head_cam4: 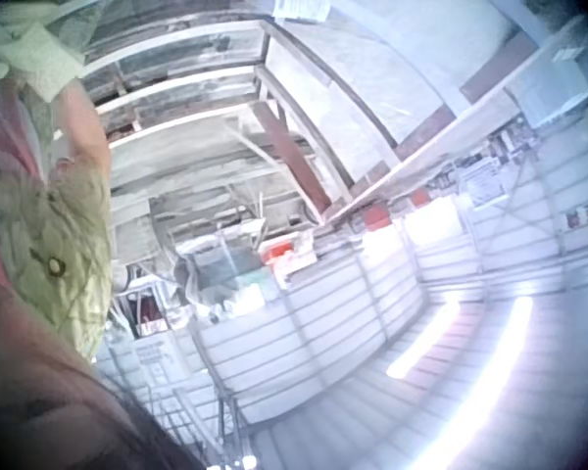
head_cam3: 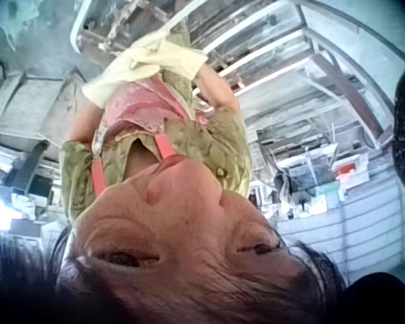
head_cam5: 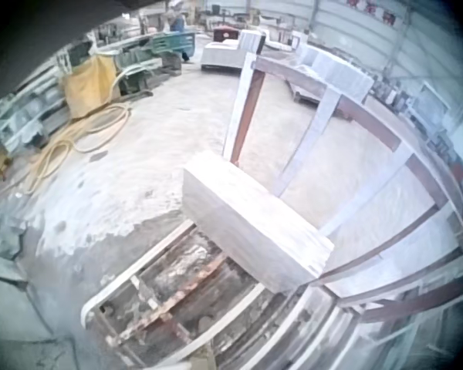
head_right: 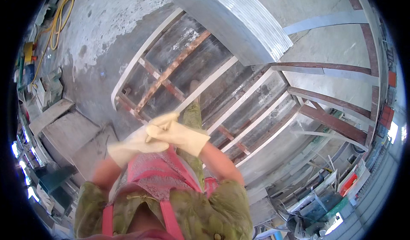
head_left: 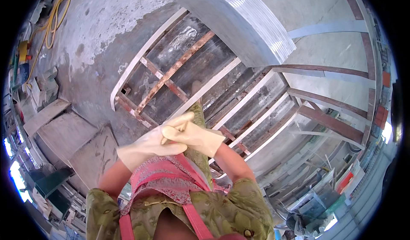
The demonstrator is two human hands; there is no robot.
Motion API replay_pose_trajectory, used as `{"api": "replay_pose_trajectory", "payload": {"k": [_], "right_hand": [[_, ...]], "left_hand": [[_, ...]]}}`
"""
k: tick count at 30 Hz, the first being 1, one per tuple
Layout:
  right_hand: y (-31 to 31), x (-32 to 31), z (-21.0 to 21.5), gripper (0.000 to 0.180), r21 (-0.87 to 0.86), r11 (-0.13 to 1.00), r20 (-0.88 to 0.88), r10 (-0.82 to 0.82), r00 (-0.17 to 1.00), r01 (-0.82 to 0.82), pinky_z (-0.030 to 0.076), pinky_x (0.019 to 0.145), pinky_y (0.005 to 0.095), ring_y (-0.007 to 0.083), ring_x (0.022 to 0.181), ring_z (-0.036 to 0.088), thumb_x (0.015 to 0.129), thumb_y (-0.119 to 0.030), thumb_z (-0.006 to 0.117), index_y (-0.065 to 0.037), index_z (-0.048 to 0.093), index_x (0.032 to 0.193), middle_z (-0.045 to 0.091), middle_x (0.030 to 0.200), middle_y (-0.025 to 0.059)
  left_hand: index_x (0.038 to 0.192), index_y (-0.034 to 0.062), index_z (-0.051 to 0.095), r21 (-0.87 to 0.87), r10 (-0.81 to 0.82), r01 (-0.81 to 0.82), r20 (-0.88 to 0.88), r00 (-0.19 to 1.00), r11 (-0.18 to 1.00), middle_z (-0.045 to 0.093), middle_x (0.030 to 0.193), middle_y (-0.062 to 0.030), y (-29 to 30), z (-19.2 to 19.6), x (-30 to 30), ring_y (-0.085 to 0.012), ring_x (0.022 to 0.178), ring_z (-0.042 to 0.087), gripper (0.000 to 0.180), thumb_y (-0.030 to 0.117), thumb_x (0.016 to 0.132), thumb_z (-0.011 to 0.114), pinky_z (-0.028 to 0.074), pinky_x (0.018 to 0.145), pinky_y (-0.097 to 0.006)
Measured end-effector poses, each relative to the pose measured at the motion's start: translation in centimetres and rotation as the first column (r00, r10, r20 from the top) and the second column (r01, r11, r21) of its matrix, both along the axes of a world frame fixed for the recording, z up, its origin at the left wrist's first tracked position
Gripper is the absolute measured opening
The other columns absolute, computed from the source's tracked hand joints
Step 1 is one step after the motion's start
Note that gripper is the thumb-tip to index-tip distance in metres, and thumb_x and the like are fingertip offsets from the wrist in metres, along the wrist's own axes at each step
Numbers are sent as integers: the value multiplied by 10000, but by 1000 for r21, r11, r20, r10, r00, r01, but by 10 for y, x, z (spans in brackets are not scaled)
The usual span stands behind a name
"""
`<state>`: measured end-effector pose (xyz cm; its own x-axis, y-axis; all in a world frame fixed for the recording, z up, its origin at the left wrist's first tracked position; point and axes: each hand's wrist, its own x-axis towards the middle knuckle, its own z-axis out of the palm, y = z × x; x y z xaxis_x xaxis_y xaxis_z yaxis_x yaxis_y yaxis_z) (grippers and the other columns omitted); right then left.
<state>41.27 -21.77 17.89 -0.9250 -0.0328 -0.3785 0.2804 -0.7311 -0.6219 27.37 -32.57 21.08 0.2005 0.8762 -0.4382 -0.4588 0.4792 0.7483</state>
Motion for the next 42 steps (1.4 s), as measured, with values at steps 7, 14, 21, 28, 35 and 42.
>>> {"api": "replay_pose_trajectory", "payload": {"k": [7, 14, 21, 28, 35, 42], "right_hand": [[-42, -70, -7, 510, 58, 971, 290, -239, 927, 233, 431, 541, 265, 81, 610, 571, 1011, -478, 530, -71, 616, 717, 593, 668, -12], [3, 26, -93, 412, 585, 809, 316, -284, 905, 49, 496, 609, 329, 182, 701, 642, 996, -396, 512, -8, 649, 973, 661, 803, 84], [-60, 175, 14, 436, 781, 624, 573, -714, 402, -6, 523, 756, 442, 320, 834, 679, 967, -399, 491, 2, 663, 947, 700, 876, 179], [-236, 303, -109, 364, 715, 596, 685, -493, 537, -364, 521, 823, 415, 296, 928, 674, 966, -376, 468, -76, 671, 998, 721, 1000, 116], [-273, 281, -26, 433, 706, 693, 666, -719, 196, 146, 525, 773, 467, 333, 838, 680, 1002, -360, 458, 47, 599, 1051, 691, 933, 183], [-246, 236, -20, 440, 903, 378, 417, -647, 639, -206, 526, 739, 396, 253, 801, 681, 968, -380, 495, 33, 636, 1023, 708, 891, 153]], "left_hand": [[1400, -6, 468, -231, 446, -476, -171, 879, 849, 590, 1352, -108, -2, 18, -11, -181, 1219, 557, 501, 223, 975, 603, 413, 1051, -325], [1361, 6, 531, -183, 564, -744, -545, 621, 642, 616, 1343, -120, -156, -37, -68, -192, 1296, 534, 632, 536, 1027, 445, 334, 1102, -304], [1171, 20, 605, -300, 553, -929, -746, 370, 216, 686, 1046, -96, -443, -156, -119, -173, 915, 603, 514, 474, 936, 547, 451, 839, -329], [1047, 38, 659, -176, 629, -923, -687, 365, 343, 704, 963, -111, -521, -248, -139, -242, 850, 652, 382, 399, 979, 553, 495, 715, -370], [1122, 20, 637, -148, 796, -913, -449, 405, 381, 689, 1018, -87, -443, -157, -133, -165, 863, 634, 348, 321, 956, 578, 477, 788, -285], [1166, 8, 625, -127, 660, -831, -548, 514, 541, 690, 1062, -99, -397, -74, -96, -158, 1007, 620, 403, 340, 938, 597, 430, 933, -290]]}}
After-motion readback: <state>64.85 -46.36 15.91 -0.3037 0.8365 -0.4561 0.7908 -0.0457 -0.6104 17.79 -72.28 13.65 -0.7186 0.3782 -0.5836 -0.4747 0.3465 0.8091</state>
